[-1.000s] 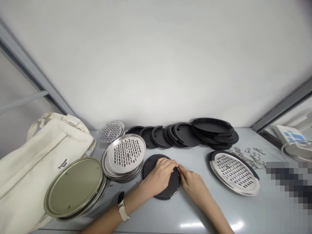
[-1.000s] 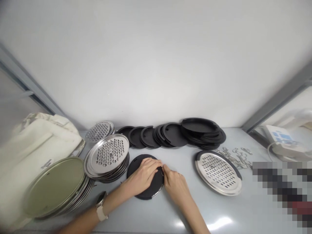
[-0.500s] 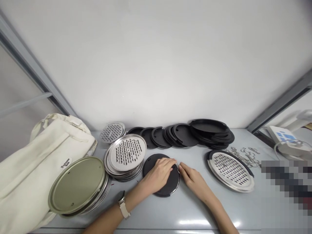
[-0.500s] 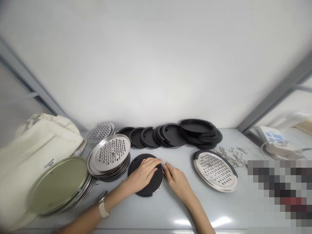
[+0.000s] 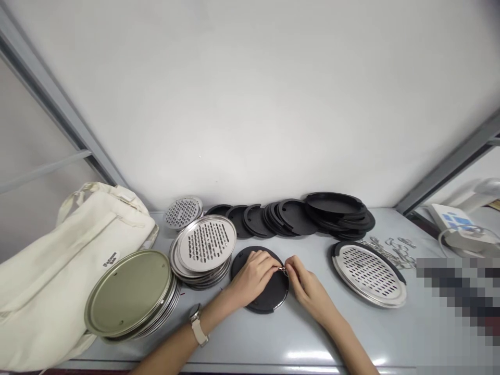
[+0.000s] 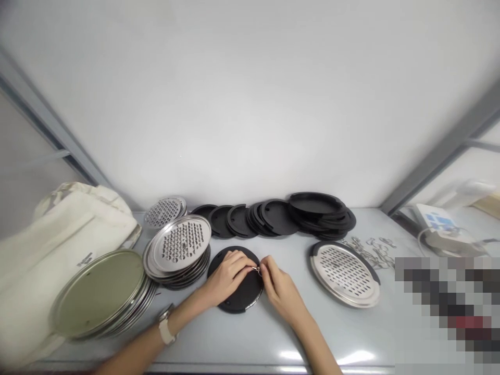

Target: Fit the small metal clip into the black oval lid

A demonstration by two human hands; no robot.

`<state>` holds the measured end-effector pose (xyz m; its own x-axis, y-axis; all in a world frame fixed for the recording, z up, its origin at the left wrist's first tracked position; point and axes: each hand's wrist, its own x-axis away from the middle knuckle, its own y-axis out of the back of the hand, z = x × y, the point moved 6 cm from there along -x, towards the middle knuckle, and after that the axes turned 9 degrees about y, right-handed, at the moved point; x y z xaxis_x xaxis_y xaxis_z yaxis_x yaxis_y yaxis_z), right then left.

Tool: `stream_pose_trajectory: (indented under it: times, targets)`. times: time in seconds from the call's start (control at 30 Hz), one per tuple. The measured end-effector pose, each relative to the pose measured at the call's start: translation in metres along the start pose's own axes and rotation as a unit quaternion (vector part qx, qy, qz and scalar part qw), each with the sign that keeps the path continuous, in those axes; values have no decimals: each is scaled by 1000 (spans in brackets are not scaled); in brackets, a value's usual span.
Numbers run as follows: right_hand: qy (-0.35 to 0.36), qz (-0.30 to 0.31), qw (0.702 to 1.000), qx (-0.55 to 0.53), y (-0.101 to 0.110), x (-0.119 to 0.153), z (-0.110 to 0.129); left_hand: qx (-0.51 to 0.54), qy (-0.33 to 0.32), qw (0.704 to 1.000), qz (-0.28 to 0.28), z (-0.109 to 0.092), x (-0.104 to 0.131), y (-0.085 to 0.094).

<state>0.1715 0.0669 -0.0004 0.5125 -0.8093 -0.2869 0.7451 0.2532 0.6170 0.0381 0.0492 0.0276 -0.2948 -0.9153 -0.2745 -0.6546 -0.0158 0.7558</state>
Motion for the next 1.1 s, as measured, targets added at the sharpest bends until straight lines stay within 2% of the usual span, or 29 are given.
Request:
stream_pose_trajectory:
  times: [0.13, 0.27, 0.43, 0.7, 0.83, 0.97, 1.1]
  targets:
    - [-27, -42, 998, 33, 6, 1, -10, 49, 4, 999, -3, 1, 0, 0]
    - [-6, -52, 996, 78, 7, 1, -15, 91, 12, 996, -7, 1, 0, 2]
    - [48, -63, 995, 54, 8, 0, -4, 120, 3, 993, -22, 1, -1, 4]
    - [113, -36, 992, 33, 7, -2, 17, 141, -17, 989, -46, 0, 0, 7]
    - [97, -54, 993, 38, 8, -2, 10, 148, 3, 988, -49, 3, 1, 3]
    - [34, -82, 993, 76, 11, 0, -4, 53, 11, 998, -33, 4, 1, 1]
    - [18, -54, 991, 123, 6, 0, -10, -77, -14, 997, -17, 3, 1, 0]
